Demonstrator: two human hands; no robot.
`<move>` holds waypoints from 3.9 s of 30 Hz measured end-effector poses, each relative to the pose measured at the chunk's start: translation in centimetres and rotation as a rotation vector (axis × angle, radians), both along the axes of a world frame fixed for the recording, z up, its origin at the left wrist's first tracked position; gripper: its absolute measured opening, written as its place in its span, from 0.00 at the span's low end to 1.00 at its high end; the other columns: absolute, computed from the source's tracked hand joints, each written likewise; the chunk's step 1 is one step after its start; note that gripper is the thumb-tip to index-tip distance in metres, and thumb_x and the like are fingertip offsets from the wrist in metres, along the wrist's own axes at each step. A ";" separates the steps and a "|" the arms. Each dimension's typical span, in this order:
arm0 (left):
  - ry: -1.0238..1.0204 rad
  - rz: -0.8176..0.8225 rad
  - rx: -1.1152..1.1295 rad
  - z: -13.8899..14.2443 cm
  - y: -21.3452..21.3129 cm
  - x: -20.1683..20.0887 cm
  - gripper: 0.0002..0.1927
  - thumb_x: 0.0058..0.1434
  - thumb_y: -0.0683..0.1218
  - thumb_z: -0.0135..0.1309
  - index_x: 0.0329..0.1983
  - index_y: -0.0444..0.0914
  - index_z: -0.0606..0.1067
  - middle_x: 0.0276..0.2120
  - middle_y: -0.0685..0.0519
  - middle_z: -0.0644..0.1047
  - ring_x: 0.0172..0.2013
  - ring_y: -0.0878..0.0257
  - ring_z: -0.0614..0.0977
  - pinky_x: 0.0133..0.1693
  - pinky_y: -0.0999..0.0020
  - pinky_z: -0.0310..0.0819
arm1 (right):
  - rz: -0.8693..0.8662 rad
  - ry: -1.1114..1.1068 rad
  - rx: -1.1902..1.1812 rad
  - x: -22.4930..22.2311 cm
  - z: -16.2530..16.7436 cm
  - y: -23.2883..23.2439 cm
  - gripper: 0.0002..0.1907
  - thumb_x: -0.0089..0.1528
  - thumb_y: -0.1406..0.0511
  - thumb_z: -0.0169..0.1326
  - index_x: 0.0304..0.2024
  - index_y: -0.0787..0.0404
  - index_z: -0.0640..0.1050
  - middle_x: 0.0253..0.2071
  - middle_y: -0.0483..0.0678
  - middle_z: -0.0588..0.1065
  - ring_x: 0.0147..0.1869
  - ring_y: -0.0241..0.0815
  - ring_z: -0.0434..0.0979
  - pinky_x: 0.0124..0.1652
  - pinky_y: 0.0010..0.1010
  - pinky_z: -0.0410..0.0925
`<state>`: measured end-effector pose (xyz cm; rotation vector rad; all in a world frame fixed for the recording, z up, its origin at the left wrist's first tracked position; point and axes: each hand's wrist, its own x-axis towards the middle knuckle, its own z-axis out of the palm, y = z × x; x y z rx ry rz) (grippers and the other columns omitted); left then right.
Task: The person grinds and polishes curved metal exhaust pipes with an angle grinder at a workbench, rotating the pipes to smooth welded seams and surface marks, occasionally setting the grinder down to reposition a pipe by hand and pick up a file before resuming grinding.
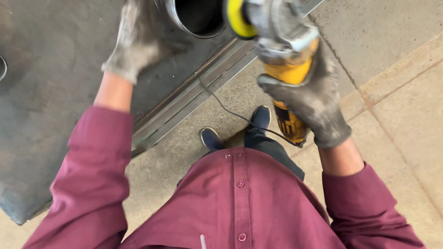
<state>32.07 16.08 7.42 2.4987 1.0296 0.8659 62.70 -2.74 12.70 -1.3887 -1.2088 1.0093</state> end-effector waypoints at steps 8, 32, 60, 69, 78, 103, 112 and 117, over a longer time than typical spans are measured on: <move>0.209 -0.070 0.078 -4.3 4.0 0.9 0.64 0.46 0.61 0.81 0.73 0.36 0.51 0.70 0.40 0.62 0.73 0.41 0.62 0.76 0.49 0.53 | 0.087 -0.222 -0.026 -1.1 1.9 3.1 0.40 0.54 0.59 0.75 0.63 0.64 0.69 0.55 0.52 0.80 0.58 0.39 0.82 0.58 0.34 0.75; 0.063 -0.068 -0.028 -6.3 4.3 -0.2 0.53 0.59 0.51 0.78 0.77 0.40 0.55 0.74 0.44 0.61 0.77 0.42 0.56 0.79 0.50 0.50 | 0.389 -0.708 0.008 -3.0 3.9 3.1 0.43 0.53 0.52 0.72 0.62 0.64 0.67 0.51 0.59 0.78 0.50 0.48 0.83 0.46 0.37 0.75; 0.067 -0.083 -0.036 -4.3 3.5 0.2 0.55 0.51 0.53 0.79 0.73 0.42 0.56 0.70 0.45 0.60 0.74 0.43 0.62 0.77 0.52 0.60 | 0.317 -0.453 0.014 -0.9 3.5 3.8 0.43 0.52 0.53 0.73 0.61 0.66 0.69 0.47 0.60 0.80 0.52 0.55 0.83 0.49 0.42 0.75; 0.166 -0.066 0.005 -4.9 3.4 0.0 0.58 0.50 0.58 0.80 0.73 0.38 0.56 0.69 0.42 0.60 0.72 0.42 0.61 0.75 0.51 0.59 | 0.394 -0.496 -0.121 -0.3 4.7 4.2 0.44 0.49 0.54 0.73 0.61 0.65 0.69 0.48 0.58 0.80 0.53 0.53 0.83 0.51 0.41 0.73; 0.044 -0.104 -0.008 -5.0 3.7 0.0 0.59 0.49 0.55 0.82 0.73 0.40 0.53 0.67 0.43 0.60 0.73 0.43 0.63 0.75 0.51 0.62 | 0.461 -0.691 -0.164 0.3 5.4 4.6 0.47 0.49 0.49 0.71 0.60 0.66 0.67 0.45 0.59 0.79 0.49 0.53 0.82 0.50 0.42 0.73; 0.070 -0.114 -0.003 -4.6 3.4 0.6 0.59 0.54 0.53 0.84 0.75 0.41 0.52 0.70 0.46 0.58 0.74 0.48 0.61 0.76 0.58 0.64 | 0.258 -0.967 -0.008 4.5 5.2 3.2 0.40 0.57 0.51 0.71 0.62 0.63 0.67 0.41 0.57 0.80 0.41 0.54 0.83 0.41 0.43 0.75; 0.211 -0.146 0.179 -5.0 4.1 0.9 0.62 0.53 0.61 0.77 0.78 0.37 0.49 0.73 0.46 0.57 0.77 0.46 0.56 0.81 0.46 0.42 | 0.256 -0.818 0.253 2.0 5.0 7.1 0.45 0.56 0.54 0.72 0.67 0.63 0.64 0.44 0.57 0.80 0.44 0.55 0.83 0.43 0.42 0.75; 0.230 -0.094 0.054 -5.3 3.9 1.0 0.66 0.50 0.65 0.78 0.76 0.35 0.47 0.72 0.44 0.56 0.76 0.43 0.56 0.79 0.45 0.43 | 0.270 -0.842 0.128 2.8 6.0 6.4 0.46 0.53 0.53 0.73 0.65 0.64 0.65 0.43 0.58 0.80 0.42 0.54 0.83 0.46 0.42 0.76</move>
